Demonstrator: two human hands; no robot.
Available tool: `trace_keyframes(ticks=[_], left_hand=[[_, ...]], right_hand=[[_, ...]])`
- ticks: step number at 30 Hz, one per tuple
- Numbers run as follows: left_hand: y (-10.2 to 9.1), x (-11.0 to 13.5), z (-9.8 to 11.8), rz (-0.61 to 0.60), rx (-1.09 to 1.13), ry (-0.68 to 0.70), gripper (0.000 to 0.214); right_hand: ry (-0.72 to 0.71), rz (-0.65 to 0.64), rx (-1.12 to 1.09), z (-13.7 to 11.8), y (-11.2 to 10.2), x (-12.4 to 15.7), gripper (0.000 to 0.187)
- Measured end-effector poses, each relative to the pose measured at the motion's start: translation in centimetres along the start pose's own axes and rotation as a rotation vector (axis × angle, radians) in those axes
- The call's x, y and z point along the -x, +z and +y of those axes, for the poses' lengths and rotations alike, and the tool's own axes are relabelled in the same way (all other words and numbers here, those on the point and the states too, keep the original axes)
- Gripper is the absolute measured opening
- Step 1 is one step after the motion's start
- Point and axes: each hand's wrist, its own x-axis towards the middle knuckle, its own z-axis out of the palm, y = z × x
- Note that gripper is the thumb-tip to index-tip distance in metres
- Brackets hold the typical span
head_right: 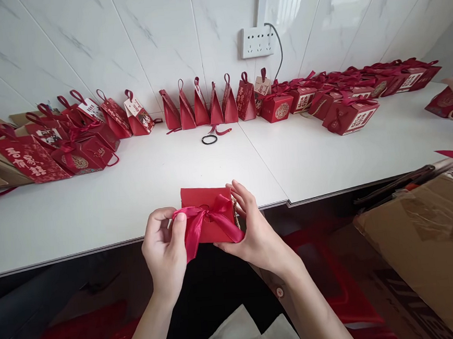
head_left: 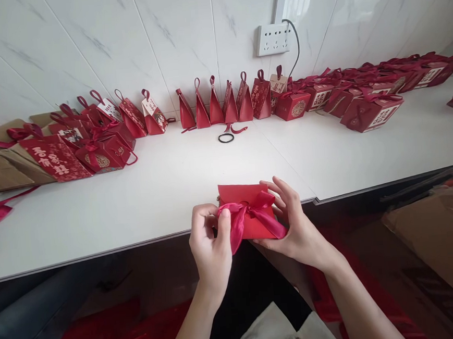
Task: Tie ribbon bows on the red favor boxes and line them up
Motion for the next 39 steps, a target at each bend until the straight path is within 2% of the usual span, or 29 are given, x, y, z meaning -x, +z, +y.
trace_keyframes(ticks=[2, 4, 6, 8, 11, 17, 29, 31, 33, 34, 36, 39], left_hand=[[0.0, 0.2, 0.1, 0.022, -0.099, 0.294, 0.007], [0.0, 0.4, 0.3, 0.006, -0.191, 0.551, 0.013], [0.0, 0.6, 0.4, -0.028, -0.266, 0.714, 0.017], [0.2, 0.8, 0.5, -0.049, -0.309, 0.808, 0.017], [0.4, 1.0, 0.5, -0.057, -0.341, 0.854, 0.018], [0.4, 1.2, 0.7, -0.085, -0.339, 0.851, 0.014], [0.2, 1.2, 2.0, -0.097, -0.311, 0.882, 0.019], [0.1, 1.4, 1.9, -0.086, -0.280, 0.828, 0.017], [-0.1, 1.3, 1.7, -0.018, -0.204, 0.671, 0.013], [-0.2, 1.1, 1.5, 0.025, -0.153, 0.540, 0.010], [-0.4, 0.5, 1.1, 0.044, -0.014, 0.183, 0.005], [-0.6, -0.7, 0.4, -0.102, 0.306, -0.389, 0.016]], right_hand=[[-0.054, 0.041, 0.016, 0.0, 0.4, -0.1, 0.097], [-0.105, 0.073, 0.015, 0.0, 0.8, -0.2, 0.095], [-0.134, 0.100, 0.000, -0.1, 1.1, -0.3, 0.095], [-0.145, 0.122, -0.015, -0.1, 1.3, -0.2, 0.095], [-0.156, 0.133, -0.026, -0.1, 1.3, -0.2, 0.095], [-0.145, 0.141, -0.045, -0.1, 0.9, 0.0, 0.093], [-0.150, 0.129, -0.068, -0.2, 0.1, 0.2, 0.094], [-0.149, 0.132, -0.052, -0.2, -0.1, 0.3, 0.093], [-0.143, 0.133, -0.027, -0.4, -0.3, 0.4, 0.092], [-0.140, 0.133, -0.014, -0.5, -0.5, 0.4, 0.092], [-0.143, 0.135, 0.012, -0.7, -0.7, 0.6, 0.092], [-0.175, 0.144, 0.077, -1.0, -1.0, 0.7, 0.090]])
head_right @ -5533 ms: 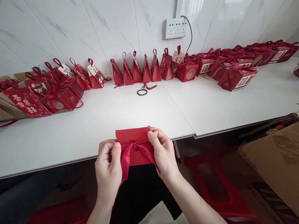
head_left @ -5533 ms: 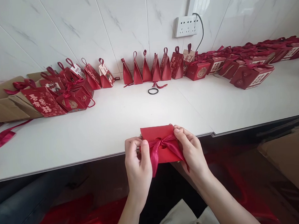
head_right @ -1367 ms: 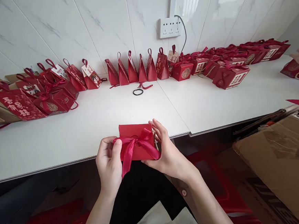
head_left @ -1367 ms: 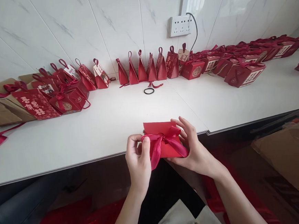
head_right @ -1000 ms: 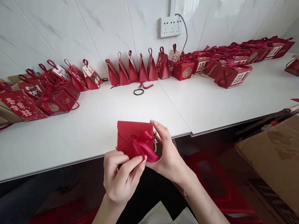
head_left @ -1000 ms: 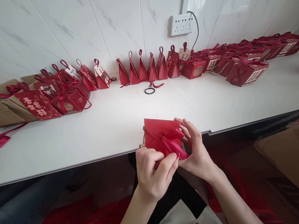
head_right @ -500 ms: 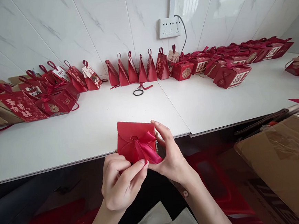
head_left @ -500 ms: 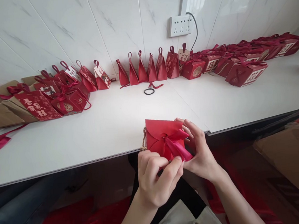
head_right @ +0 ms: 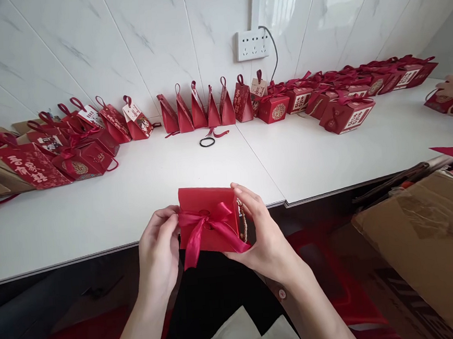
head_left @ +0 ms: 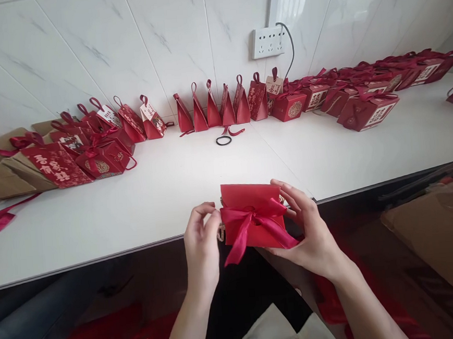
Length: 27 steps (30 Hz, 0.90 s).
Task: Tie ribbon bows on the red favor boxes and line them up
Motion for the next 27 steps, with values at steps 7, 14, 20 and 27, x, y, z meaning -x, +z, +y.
trace_keyframes(ticks=[7, 14, 20, 27], left_hand=[[1.0, -0.9, -0.1, -0.420, 0.153, -0.239, 0.074], [2.3, -0.4, -1.0, -0.398, -0.037, -0.121, 0.074], [2.3, -0.1, -1.6, -0.374, -0.050, -0.126, 0.078], [2.1, -0.7, -0.6, -0.436, -0.006, -0.195, 0.073]], right_hand=[[0.099, -0.053, 0.035, 0.1, -0.6, 0.1, 0.086], [0.276, 0.027, -0.334, -0.7, -0.8, 0.1, 0.057], [0.466, 0.253, -0.244, -1.3, 0.5, -0.8, 0.024], [0.464, 0.286, -0.422, -0.2, -0.5, 0.2, 0.021]])
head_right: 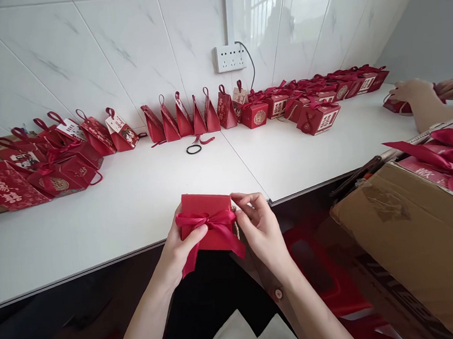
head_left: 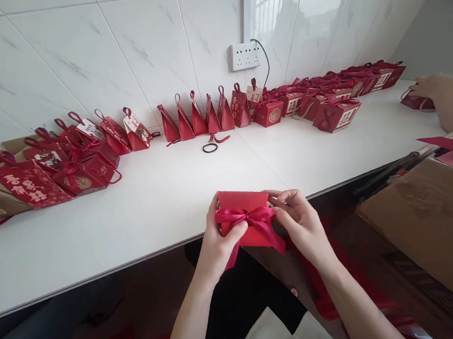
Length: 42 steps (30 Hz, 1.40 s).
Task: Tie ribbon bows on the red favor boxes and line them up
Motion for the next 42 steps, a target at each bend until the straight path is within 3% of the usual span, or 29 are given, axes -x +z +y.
trace_keyframes(ticks=[2, 4, 6, 8, 11, 16, 20, 25, 28, 31, 34, 37, 40, 42], left_hand=[[0.2, -0.1, 0.4, -0.007, -0.009, 0.005, 0.068], [0.5, -0.2, 0.7, -0.037, -0.043, 0.007, 0.067], [1.0, -0.3, 1.0, -0.134, -0.074, 0.010, 0.072], [1.5, -0.4, 1.2, -0.267, -0.051, 0.052, 0.070], [2.2, -0.7, 1.8, -0.375, 0.063, 0.172, 0.054], [3.8, -1.8, 2.5, -0.245, 0.085, 0.329, 0.025], [6.5, -2.8, 2.3, -0.311, -0.025, 0.281, 0.026], [10.7, -4.1, 1.6, -0.542, -0.201, 0.311, 0.029], [13.3, -5.3, 1.5, -0.659, -0.250, 0.325, 0.029], [16.1, -6.8, 1.1, -0.653, -0.343, 0.432, 0.030], [19.0, -8.0, 0.0, -0.558, -0.493, 0.749, 0.025], [22.2, -7.9, -0.7, -0.552, -0.606, 1.139, 0.027], [25.3, -7.0, -0.7, -0.631, -0.698, 1.431, 0.041], [27.0, -6.5, -0.9, -0.678, -0.758, 1.501, 0.044]], right_hand=[[-0.101, -0.126, 0.038, 0.3, -1.0, 0.3, 0.043], [-0.210, -0.265, 0.208, 0.3, -1.9, 0.7, 0.085], [-0.262, -0.295, 0.417, 0.1, -2.8, 1.0, 0.108], [-0.227, -0.203, 0.482, -0.2, -3.7, 1.1, 0.105], [-0.121, 0.003, 0.258, -0.7, -5.6, 1.1, 0.094], [0.043, 0.247, -0.167, -1.6, -9.7, 1.9, 0.062], [0.084, 0.238, -0.367, -2.7, -12.2, 3.3, 0.065], [0.070, 0.246, -0.409, -3.6, -13.8, 5.3, 0.067], [0.052, 0.259, -0.266, -4.5, -14.1, 7.0, 0.066], [-0.063, 0.267, 0.049, -6.2, -14.6, 9.6, 0.074], [-0.179, 0.405, 0.563, -8.6, -15.8, 12.8, 0.088], [-0.324, 0.559, 1.010, -11.6, -17.9, 15.7, 0.091], [-0.402, 0.791, 1.165, -15.4, -20.7, 16.9, 0.079], [-0.347, 0.920, 1.231, -18.1, -23.0, 16.2, 0.075]])
